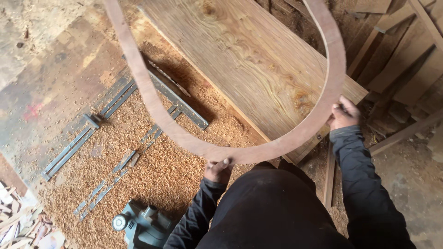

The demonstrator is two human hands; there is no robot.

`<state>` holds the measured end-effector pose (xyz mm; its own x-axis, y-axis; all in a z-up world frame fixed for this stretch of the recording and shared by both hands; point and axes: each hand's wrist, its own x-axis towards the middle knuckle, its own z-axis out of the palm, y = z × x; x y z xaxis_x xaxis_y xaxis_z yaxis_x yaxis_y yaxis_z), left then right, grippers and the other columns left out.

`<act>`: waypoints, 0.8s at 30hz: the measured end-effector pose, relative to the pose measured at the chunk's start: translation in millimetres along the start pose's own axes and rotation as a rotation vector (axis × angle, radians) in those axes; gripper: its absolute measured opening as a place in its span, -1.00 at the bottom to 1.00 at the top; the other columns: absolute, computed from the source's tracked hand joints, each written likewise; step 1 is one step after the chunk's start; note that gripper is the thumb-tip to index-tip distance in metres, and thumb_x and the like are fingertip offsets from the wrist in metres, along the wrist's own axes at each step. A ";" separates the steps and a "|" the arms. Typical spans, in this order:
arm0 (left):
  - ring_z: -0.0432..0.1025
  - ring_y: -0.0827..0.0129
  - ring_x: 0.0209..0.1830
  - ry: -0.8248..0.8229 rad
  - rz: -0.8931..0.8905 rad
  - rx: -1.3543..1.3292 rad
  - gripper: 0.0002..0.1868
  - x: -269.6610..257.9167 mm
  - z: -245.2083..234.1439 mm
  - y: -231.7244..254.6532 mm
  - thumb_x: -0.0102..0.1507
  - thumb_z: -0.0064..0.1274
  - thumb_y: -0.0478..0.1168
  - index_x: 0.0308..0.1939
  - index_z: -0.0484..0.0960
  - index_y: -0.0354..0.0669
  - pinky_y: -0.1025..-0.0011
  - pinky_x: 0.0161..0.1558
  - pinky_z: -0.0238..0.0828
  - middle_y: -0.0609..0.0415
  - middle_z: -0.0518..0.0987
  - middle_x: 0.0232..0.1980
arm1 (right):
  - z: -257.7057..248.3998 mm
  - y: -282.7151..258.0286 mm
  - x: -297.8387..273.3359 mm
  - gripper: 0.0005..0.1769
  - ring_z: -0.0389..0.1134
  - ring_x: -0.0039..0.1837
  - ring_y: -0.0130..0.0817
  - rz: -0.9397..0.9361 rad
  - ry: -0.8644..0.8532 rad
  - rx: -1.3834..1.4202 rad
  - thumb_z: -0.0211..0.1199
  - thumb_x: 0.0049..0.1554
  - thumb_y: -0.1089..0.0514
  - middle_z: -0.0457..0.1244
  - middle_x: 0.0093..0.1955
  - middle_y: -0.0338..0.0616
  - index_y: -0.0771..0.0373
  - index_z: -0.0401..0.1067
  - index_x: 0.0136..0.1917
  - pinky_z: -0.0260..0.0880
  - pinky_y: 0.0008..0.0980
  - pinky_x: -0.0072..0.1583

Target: The person uses a curved wooden template to trace a U-shaped outline onto a large wooden plank with a pencil. They repeatedly reposition the template to ensure the entire curve is marked accurately on the wood surface.

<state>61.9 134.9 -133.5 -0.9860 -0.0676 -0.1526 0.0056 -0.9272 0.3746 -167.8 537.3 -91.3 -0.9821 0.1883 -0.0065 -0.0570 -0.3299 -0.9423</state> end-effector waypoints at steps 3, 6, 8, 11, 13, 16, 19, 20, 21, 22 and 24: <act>0.55 0.28 -0.18 -0.025 -0.011 -0.024 -0.86 11.5 -0.6 -8.6 0.25 0.13 -0.55 -0.24 0.58 -0.27 0.30 -0.06 0.51 0.02 0.65 -0.23 | 3.7 -11.8 -2.5 -0.55 0.45 0.23 -0.26 -0.011 0.116 -0.118 0.14 0.31 0.35 0.34 0.25 0.01 0.45 0.29 0.46 0.46 -0.21 0.26; 0.55 0.31 -0.16 -0.074 0.025 -0.030 -0.84 24.7 7.6 -14.7 0.22 0.11 -0.55 -0.18 0.61 -0.29 0.33 0.01 0.53 0.03 0.66 -0.20 | 8.5 -19.8 -0.9 -0.57 0.43 0.30 -0.22 -0.116 0.070 0.028 0.15 0.36 0.40 0.33 0.32 0.11 0.56 0.28 0.46 0.50 -0.22 0.39; 0.56 0.32 -0.18 0.006 -0.018 0.001 -0.78 30.7 13.2 -17.4 0.14 0.08 -0.52 -0.15 0.64 -0.29 0.33 0.01 0.55 0.04 0.67 -0.21 | 8.6 -25.3 -0.4 -0.54 0.43 0.28 -0.24 -0.144 0.072 0.032 0.13 0.31 0.44 0.33 0.30 0.09 0.54 0.28 0.47 0.43 -0.21 0.39; 0.58 0.25 -0.14 0.058 -0.044 -0.060 -0.77 39.4 19.8 -26.4 0.17 0.12 -0.58 -0.21 0.59 -0.19 0.22 0.05 0.57 0.04 0.65 -0.22 | 7.9 -31.2 -7.0 -0.49 0.39 0.30 -0.26 -0.145 -0.067 0.091 0.08 0.30 0.50 0.31 0.31 0.03 0.53 0.27 0.51 0.42 -0.20 0.43; 0.58 0.26 -0.12 0.024 -0.051 -0.050 -0.77 48.3 23.7 -34.5 0.18 0.12 -0.57 -0.17 0.60 -0.21 0.23 0.10 0.58 0.05 0.65 -0.19 | 5.9 -38.2 -13.7 -0.49 0.38 0.29 -0.25 -0.114 -0.102 0.079 0.05 0.30 0.49 0.30 0.30 0.00 0.51 0.27 0.51 0.44 -0.15 0.42; 0.56 0.29 -0.11 0.048 -0.080 -0.066 -0.73 61.8 24.6 -48.1 0.15 0.12 -0.56 -0.12 0.64 -0.21 0.24 0.10 0.57 0.08 0.65 -0.18 | 7.2 -35.5 -20.6 -0.54 0.39 0.25 -0.20 -0.044 -0.033 -0.028 0.04 0.30 0.44 0.31 0.25 -0.03 0.49 0.29 0.46 0.47 -0.03 0.35; 0.55 0.28 -0.06 0.060 -0.151 -0.046 -0.75 73.9 20.2 -59.7 0.18 0.13 -0.52 -0.10 0.63 -0.22 0.24 0.12 0.56 0.06 0.64 -0.14 | -0.8 -19.4 -25.9 -0.59 0.37 0.22 -0.20 -0.037 -0.068 -0.043 0.10 0.31 0.41 0.30 0.22 -0.05 0.48 0.31 0.43 0.47 0.02 0.32; 0.55 0.26 -0.04 0.053 -0.188 -0.034 -0.77 77.8 18.5 -64.2 0.20 0.13 -0.51 -0.10 0.62 -0.23 0.23 0.14 0.55 0.05 0.64 -0.12 | -5.8 -13.7 -24.8 -0.59 0.37 0.23 -0.24 -0.037 -0.091 -0.025 0.12 0.30 0.40 0.30 0.21 -0.08 0.45 0.31 0.41 0.48 0.01 0.31; 0.54 0.26 -0.06 0.067 -0.151 -0.045 -0.77 82.5 16.2 -67.3 0.20 0.14 -0.52 -0.11 0.61 -0.21 0.21 0.12 0.56 0.05 0.62 -0.14 | -10.3 -7.4 -21.5 -0.59 0.37 0.24 -0.27 -0.037 -0.113 -0.007 0.14 0.28 0.39 0.30 0.21 -0.12 0.42 0.32 0.39 0.49 -0.01 0.29; 0.53 0.25 -0.08 0.084 -0.128 -0.057 -0.77 83.6 12.9 -70.5 0.20 0.15 -0.53 -0.12 0.60 -0.20 0.18 0.11 0.56 0.05 0.61 -0.16 | -17.2 -1.1 -21.4 -0.62 0.35 0.20 -0.29 -0.049 -0.130 -0.022 0.18 0.30 0.38 0.29 0.17 -0.13 0.42 0.34 0.38 0.46 -0.05 0.24; 0.53 0.23 -0.10 0.113 -0.127 -0.043 -0.76 86.0 7.6 -74.9 0.18 0.15 -0.51 -0.13 0.59 -0.18 0.19 0.07 0.55 0.04 0.61 -0.18 | -28.8 5.9 -14.1 -0.68 0.30 0.12 -0.32 -0.080 -0.155 -0.051 0.24 0.36 0.35 0.27 0.10 -0.13 0.43 0.37 0.36 0.42 -0.12 0.14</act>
<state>-24.6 201.3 -167.7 -0.9541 0.0122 -0.2992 -0.1083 -0.9456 0.3066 -149.1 559.4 -106.4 -0.9910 0.0656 0.1167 -0.1303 -0.2714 -0.9536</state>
